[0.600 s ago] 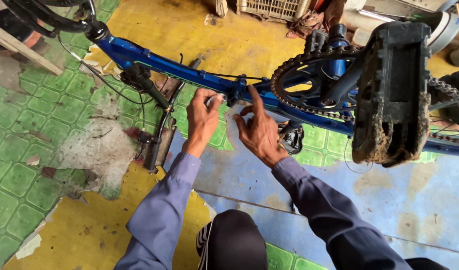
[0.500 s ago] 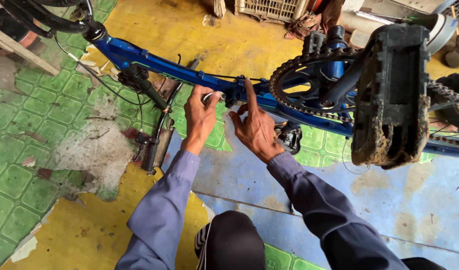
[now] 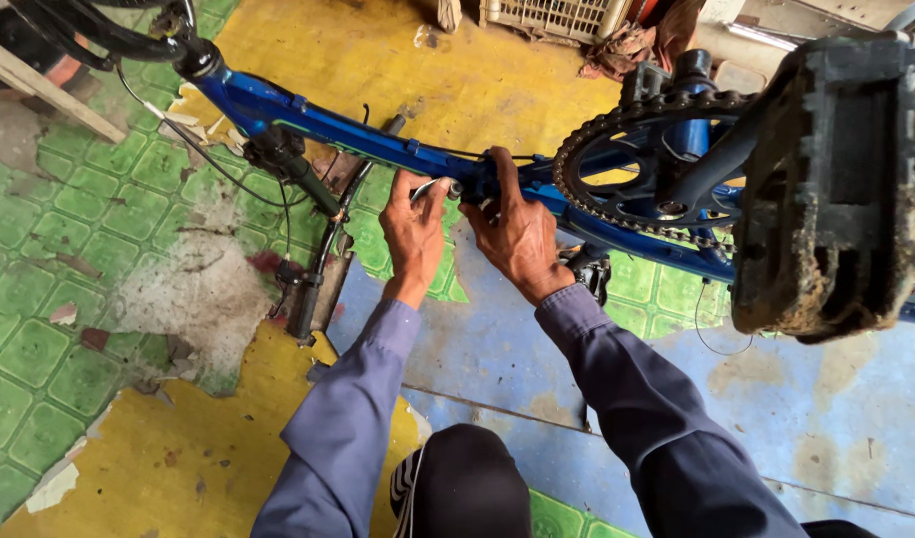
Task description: The person adjusts the bicycle chain and pedals, then wipes the chain and rear wheel with a cloth. They use a wrench to tighten bolts on the rear wheel hub and axle.
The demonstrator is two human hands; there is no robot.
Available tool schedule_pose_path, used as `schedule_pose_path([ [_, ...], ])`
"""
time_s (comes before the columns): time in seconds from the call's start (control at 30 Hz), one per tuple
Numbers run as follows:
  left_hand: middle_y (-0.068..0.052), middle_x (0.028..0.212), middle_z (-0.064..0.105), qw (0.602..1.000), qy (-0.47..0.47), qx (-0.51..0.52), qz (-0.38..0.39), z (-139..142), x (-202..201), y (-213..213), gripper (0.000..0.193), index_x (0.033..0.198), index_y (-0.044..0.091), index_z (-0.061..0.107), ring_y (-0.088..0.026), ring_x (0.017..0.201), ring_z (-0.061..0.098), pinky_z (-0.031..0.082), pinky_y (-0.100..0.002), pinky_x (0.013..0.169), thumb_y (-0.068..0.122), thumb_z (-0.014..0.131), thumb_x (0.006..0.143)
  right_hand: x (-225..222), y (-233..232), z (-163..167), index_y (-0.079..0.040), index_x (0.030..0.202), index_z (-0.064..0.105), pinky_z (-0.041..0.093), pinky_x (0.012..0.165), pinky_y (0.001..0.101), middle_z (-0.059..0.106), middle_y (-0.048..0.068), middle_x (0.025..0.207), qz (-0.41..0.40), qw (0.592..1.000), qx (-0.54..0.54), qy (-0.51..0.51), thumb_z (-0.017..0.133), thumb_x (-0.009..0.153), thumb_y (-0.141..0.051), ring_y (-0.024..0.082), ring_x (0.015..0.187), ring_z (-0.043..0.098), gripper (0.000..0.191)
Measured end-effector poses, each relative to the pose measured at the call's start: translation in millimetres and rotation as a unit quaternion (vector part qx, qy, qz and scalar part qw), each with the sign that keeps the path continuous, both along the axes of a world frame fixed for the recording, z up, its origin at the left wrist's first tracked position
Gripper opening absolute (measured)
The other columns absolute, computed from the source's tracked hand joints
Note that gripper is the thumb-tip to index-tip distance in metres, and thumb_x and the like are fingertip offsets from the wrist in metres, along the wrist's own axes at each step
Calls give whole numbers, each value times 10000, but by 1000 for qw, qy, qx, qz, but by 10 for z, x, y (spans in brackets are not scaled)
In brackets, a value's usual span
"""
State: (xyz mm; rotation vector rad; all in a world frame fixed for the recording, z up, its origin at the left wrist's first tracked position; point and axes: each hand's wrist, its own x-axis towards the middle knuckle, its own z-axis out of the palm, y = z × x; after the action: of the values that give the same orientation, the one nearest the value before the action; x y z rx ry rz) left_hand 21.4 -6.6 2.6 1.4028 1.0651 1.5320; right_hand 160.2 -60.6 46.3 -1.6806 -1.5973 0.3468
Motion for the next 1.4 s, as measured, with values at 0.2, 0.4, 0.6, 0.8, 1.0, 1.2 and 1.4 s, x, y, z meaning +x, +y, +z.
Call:
schedule_pose_path([
  [0.2, -38, 950, 666, 999, -41, 13, 28, -41, 102, -75, 149, 1038, 9, 605, -92, 853, 631, 574, -278, 774, 104, 716, 1009, 34, -25, 3, -148, 1562, 302, 562, 578, 475, 778, 122, 836, 18, 1000, -1, 1, 774, 918, -264, 373, 662, 737, 807],
  [0.4, -45, 914, 652, 996, -85, 0, 32, -6, 160, -108, 169, 1056, -3, 593, -111, 814, 648, 567, -280, 740, 108, 706, 998, 42, 7, 41, -128, 1563, 304, 567, 601, 463, 772, 138, 862, 33, 998, 53, -26, 770, 917, -235, 381, 719, 737, 803],
  [0.6, -46, 921, 671, 999, -42, -5, 3, -9, 128, -87, 184, 983, -3, 556, -105, 873, 691, 619, -291, 780, 103, 705, 1003, 125, -6, 156, -135, 1567, 253, 546, 603, 498, 764, 111, 743, 30, 996, -69, -53, 778, 874, -296, 372, 663, 732, 885],
  [0.8, -56, 903, 663, 996, -86, -7, -11, -97, 124, -53, 219, 943, -11, 528, -110, 861, 683, 628, -299, 787, 99, 702, 1016, 154, 36, 180, -151, 1523, 289, 529, 563, 529, 727, 193, 773, -6, 985, -17, -172, 850, 844, -424, 429, 681, 707, 923],
  [1.0, -114, 882, 663, 996, -7, -36, 76, -111, 207, -186, 264, 942, -17, 572, -152, 813, 551, 505, -325, 726, 173, 728, 1038, 134, 22, 173, -162, 1485, 346, 517, 573, 556, 730, 191, 764, -10, 991, -12, -134, 841, 828, -393, 449, 668, 694, 855],
  [1.2, -188, 1268, 693, 966, 178, 171, 77, -27, 184, -533, 105, 941, 56, 649, -221, 1133, 663, 549, -335, 917, 94, 733, 993, 130, 11, 172, -175, 1491, 352, 528, 602, 550, 734, 191, 765, -5, 991, -23, -132, 800, 890, -349, 441, 688, 705, 769],
  [1.4, -79, 1077, 635, 999, -20, 0, 26, 75, 198, -486, 286, 1115, 12, 540, -145, 987, 646, 592, -292, 817, 19, 708, 884, 152, 37, 188, -182, 1467, 360, 536, 596, 551, 749, 184, 838, -1, 993, -38, -112, 810, 859, -378, 437, 714, 713, 781],
])
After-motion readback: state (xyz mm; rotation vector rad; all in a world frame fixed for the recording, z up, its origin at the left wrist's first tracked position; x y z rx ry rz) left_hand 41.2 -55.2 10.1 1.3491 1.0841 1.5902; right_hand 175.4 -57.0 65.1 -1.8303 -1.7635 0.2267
